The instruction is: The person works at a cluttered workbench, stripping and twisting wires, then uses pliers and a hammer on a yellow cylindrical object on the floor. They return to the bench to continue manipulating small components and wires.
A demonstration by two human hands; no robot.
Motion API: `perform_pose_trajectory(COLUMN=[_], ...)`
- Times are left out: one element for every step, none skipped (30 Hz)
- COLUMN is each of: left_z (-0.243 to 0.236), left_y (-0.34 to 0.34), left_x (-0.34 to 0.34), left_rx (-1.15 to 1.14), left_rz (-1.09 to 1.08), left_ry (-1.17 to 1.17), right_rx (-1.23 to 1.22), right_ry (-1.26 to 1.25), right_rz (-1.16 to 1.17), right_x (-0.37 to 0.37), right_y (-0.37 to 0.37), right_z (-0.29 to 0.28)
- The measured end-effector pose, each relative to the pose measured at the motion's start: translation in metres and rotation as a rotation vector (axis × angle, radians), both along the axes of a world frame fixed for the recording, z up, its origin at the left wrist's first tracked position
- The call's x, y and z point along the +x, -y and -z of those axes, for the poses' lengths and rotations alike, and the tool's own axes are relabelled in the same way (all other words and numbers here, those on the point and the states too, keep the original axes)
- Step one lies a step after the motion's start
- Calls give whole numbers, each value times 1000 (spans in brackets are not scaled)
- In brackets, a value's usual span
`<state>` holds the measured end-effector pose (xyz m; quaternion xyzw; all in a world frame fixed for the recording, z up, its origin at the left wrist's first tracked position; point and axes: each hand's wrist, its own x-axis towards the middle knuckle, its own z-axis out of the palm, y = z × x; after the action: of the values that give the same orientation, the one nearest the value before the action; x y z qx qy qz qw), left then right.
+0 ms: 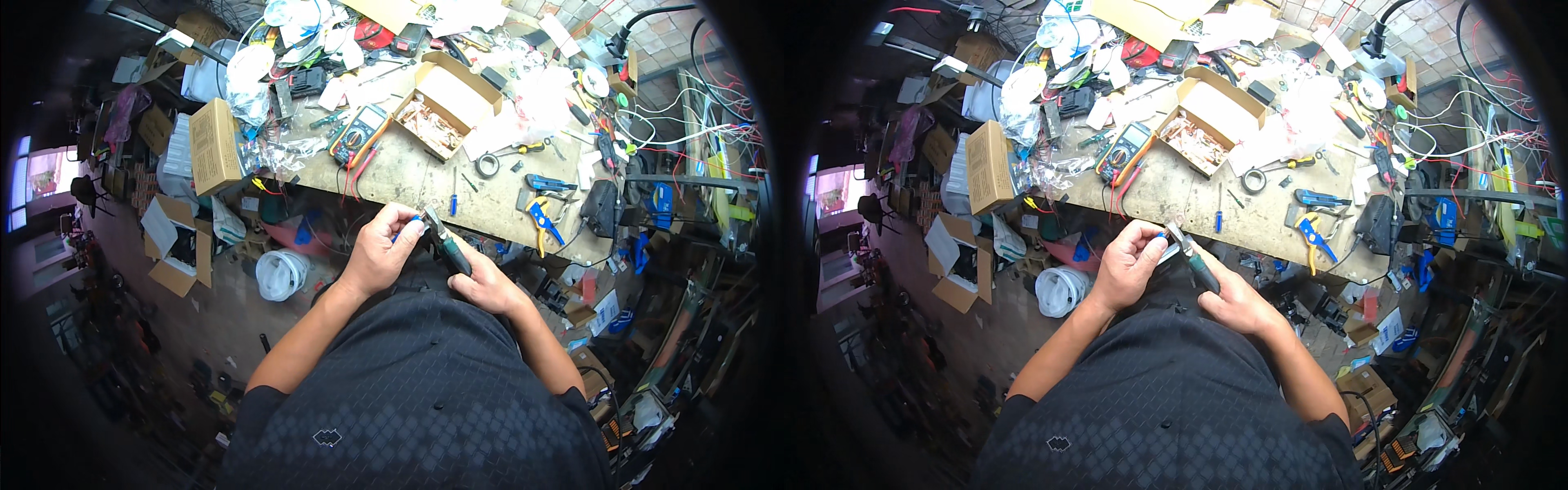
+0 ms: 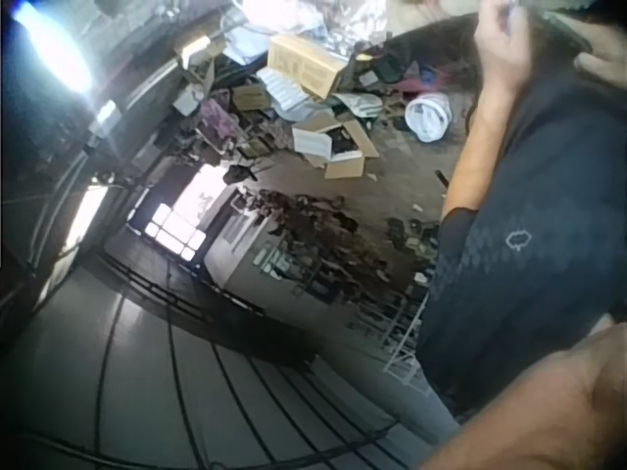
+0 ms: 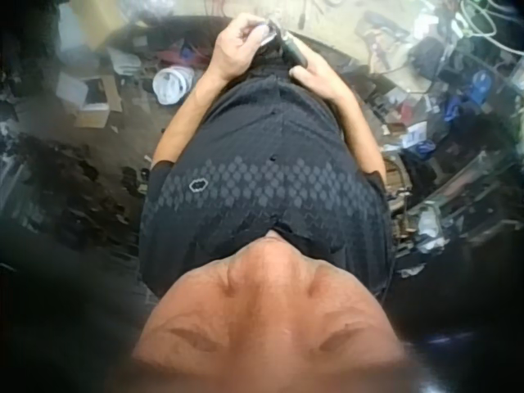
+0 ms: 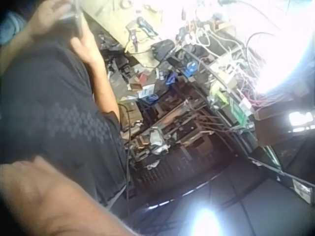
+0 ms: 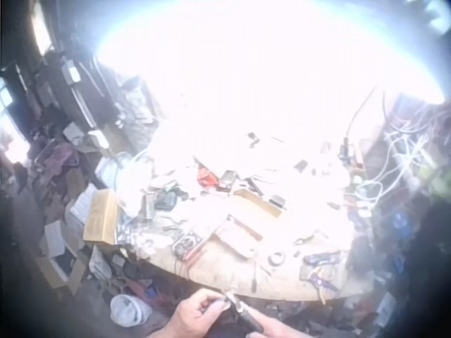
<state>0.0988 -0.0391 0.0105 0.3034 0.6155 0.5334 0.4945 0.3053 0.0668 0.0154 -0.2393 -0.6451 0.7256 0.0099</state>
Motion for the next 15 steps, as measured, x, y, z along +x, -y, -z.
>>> perform_pose_trajectory(left_z=[0, 0, -1, -4, -9, -12, -12, -11, -11, -12, -13, -14, -14, -14, -14], left_y=[0, 1, 0, 0, -1, -1, -1, -1, -1, -2, -3, -3, -4, -4, -5], left_x=[0, -1, -1, -2, -3, -4, -4, -4, -4, -4, -4, -3, -3, -3, -2], left_rx=[-3, -6, -8, -27, -47, -66, -63, -61, -58, -58, -57, -57, -55, -53, -51], left_rz=[9, 18, 28, 39, 50, 61, 65, 68, 71, 78, 84, 91, 92, 92, 92], left_ry=[-15, -30, -44, -45, -46, -47, -64, -81, -99, -123, -147, -169, -196, -223, -248], right_rx=[19, 15, 12, 8, 8, 8, 8, 26, 44, 62, 70, 77, 84, 66, 47], right_ry=[-2, -4, -5, -6, -8, -11, -13, -10, -7, -3, -6, -8, -10, 4, 20], right_rz=[-1, -5, -9, -12, -4, 4, 11, 18, 24, 30, 42, 56, 69, 70, 70], right_x=[0, 1, 1, 2, 2, 2, 2, 1, 1, 1, 1, 2, 2, 2, 2], right_y=[0, 0, 1, 1, 2, 2, 3, 4, 4, 5, 7, 9, 10, 10, 11], right_z=[1, 2, 5, 6, 7, 7, 8, 7, 6, 5, 5, 6, 7, 7, 7])
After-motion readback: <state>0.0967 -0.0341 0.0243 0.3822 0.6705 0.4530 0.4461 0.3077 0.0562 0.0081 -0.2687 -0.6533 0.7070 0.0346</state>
